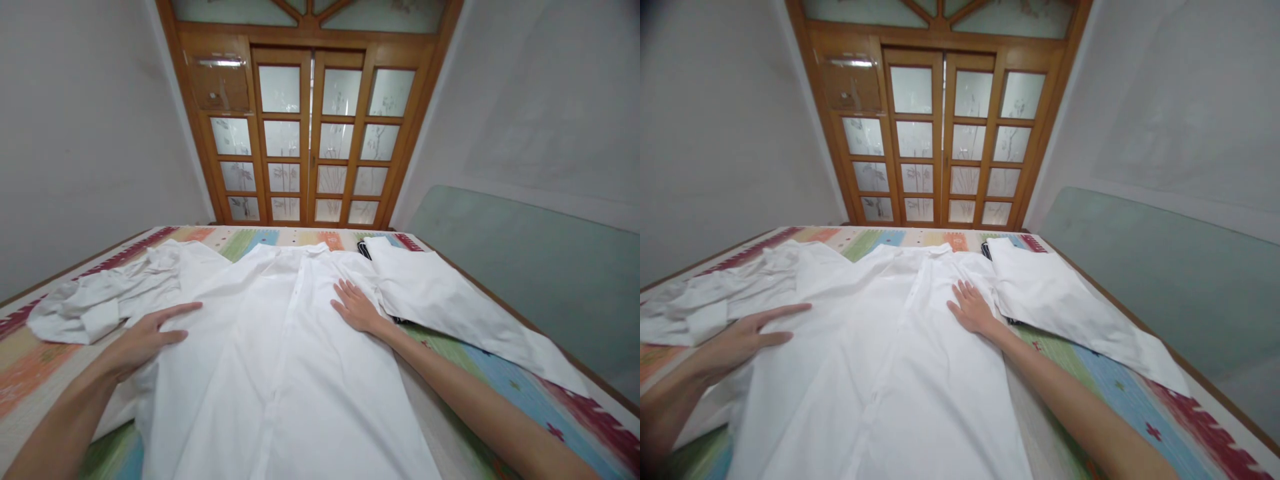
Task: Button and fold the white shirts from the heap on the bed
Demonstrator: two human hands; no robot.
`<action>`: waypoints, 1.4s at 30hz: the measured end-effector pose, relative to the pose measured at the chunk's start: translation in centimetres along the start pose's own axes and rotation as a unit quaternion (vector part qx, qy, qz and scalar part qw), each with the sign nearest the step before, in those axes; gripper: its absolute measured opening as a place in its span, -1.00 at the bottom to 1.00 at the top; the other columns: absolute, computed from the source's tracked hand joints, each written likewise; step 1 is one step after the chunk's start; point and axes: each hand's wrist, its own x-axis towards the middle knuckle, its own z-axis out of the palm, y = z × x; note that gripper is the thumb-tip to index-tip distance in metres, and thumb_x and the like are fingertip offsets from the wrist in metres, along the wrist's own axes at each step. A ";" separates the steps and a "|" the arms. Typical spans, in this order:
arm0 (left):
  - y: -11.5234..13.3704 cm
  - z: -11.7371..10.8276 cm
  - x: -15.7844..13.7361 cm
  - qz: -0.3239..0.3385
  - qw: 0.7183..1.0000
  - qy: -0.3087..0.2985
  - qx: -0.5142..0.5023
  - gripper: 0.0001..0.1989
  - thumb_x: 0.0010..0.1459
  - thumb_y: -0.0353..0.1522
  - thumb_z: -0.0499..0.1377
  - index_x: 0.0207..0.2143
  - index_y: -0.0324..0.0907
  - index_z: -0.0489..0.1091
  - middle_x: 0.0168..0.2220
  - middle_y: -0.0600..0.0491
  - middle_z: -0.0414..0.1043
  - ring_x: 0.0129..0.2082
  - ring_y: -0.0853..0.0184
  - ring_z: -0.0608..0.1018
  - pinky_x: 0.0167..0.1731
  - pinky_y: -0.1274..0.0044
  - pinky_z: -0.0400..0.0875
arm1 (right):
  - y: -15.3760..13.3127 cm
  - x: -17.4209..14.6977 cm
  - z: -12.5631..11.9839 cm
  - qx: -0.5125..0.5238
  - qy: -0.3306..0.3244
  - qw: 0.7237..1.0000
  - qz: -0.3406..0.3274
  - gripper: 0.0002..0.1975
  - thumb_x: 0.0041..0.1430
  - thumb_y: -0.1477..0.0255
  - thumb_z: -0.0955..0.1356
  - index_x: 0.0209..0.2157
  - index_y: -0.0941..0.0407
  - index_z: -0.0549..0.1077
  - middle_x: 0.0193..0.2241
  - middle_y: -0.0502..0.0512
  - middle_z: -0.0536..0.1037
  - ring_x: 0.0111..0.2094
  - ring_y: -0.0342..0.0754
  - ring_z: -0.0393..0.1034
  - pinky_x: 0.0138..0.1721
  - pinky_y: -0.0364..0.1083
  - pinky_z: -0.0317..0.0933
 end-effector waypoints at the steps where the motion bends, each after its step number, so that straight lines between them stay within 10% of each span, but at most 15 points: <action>1: -0.2 -0.7 0.2 -0.002 1.000 0.020 0.006 -0.40 -0.27 -0.16 0.31 -0.08 -0.10 0.53 0.08 0.05 0.50 0.10 0.07 0.47 0.09 0.34 0.35 | 0.3 -0.2 -0.1 -0.002 -0.001 1.000 -0.002 -0.37 0.40 0.15 0.06 0.33 0.25 0.13 0.36 0.29 0.02 0.38 0.18 -0.15 0.32 0.14 -0.15; 9: -0.1 -5.4 0.4 -0.050 0.912 0.235 0.334 -0.59 0.13 -0.28 -0.02 -0.07 -0.14 0.51 -0.11 0.05 0.58 -0.08 0.08 0.53 -0.03 0.23 0.40 | 1.1 -0.5 -0.2 -0.010 0.006 0.999 -0.030 -0.37 0.41 0.14 0.08 0.33 0.25 0.13 0.35 0.28 0.07 0.38 0.17 -0.15 0.34 0.12 -0.16; 14: 4.5 -4.1 -0.9 0.081 0.883 0.262 0.381 -0.52 0.17 -0.33 -0.11 -0.04 -0.29 0.49 0.02 -0.09 0.51 0.00 0.07 0.51 0.08 0.24 0.33 | 1.1 -0.5 -0.1 -0.014 0.015 0.999 -0.033 -0.37 0.41 0.15 0.09 0.32 0.27 0.15 0.34 0.30 0.09 0.37 0.17 -0.12 0.34 0.11 -0.16; 20: 9.8 5.3 -5.1 0.316 0.890 -0.035 0.326 -0.49 0.13 -0.46 -0.09 0.05 -0.09 0.45 0.13 0.03 0.43 -0.01 0.23 0.54 0.04 0.42 0.40 | 1.5 -0.3 0.8 -0.021 0.043 0.998 -0.043 -0.38 0.40 0.15 0.09 0.30 0.26 0.19 0.31 0.31 0.14 0.35 0.20 -0.04 0.31 0.16 -0.09; 24: 9.9 12.6 -8.9 0.310 0.842 -0.246 0.366 -0.29 0.04 -0.56 -0.01 0.28 -0.08 0.17 0.28 -0.08 0.24 -0.05 0.17 0.58 -0.05 0.36 0.46 | 1.7 -0.2 1.1 -0.034 0.055 0.996 -0.055 -0.39 0.40 0.17 0.10 0.29 0.28 0.21 0.30 0.33 0.17 0.33 0.22 0.00 0.30 0.17 -0.04; 28: 8.9 14.8 -10.0 0.287 0.828 -0.330 0.352 -0.34 0.18 -0.39 0.01 0.35 -0.15 0.02 0.34 -0.16 0.09 0.02 0.07 0.54 0.01 0.27 0.41 | 1.4 -0.9 0.5 -0.031 0.049 0.997 -0.051 -0.42 0.40 0.22 0.11 0.29 0.28 0.21 0.30 0.32 0.17 0.34 0.20 -0.01 0.29 0.16 -0.02; 35: 8.0 10.4 -4.6 0.241 0.921 -0.131 0.276 -0.47 0.33 -0.18 -0.22 0.14 -0.18 0.33 0.06 -0.11 0.50 0.05 0.14 0.52 0.07 0.33 0.34 | 0.0 -5.4 -1.1 -0.019 0.032 0.999 -0.022 -0.48 0.39 0.28 0.12 0.27 0.22 0.24 0.30 0.28 0.20 0.32 0.21 0.04 0.26 0.17 -0.02; 42: 1.3 6.1 3.9 0.108 0.906 0.033 0.409 -0.50 0.15 -0.26 -0.02 0.08 -0.32 0.35 0.08 -0.22 0.44 0.06 0.02 0.48 0.06 0.30 0.31 | -2.2 -11.0 -4.9 -0.085 0.004 0.993 0.081 -0.62 0.35 0.25 0.18 -0.04 0.19 0.45 0.04 0.38 0.46 0.07 0.26 0.30 0.08 0.15 0.11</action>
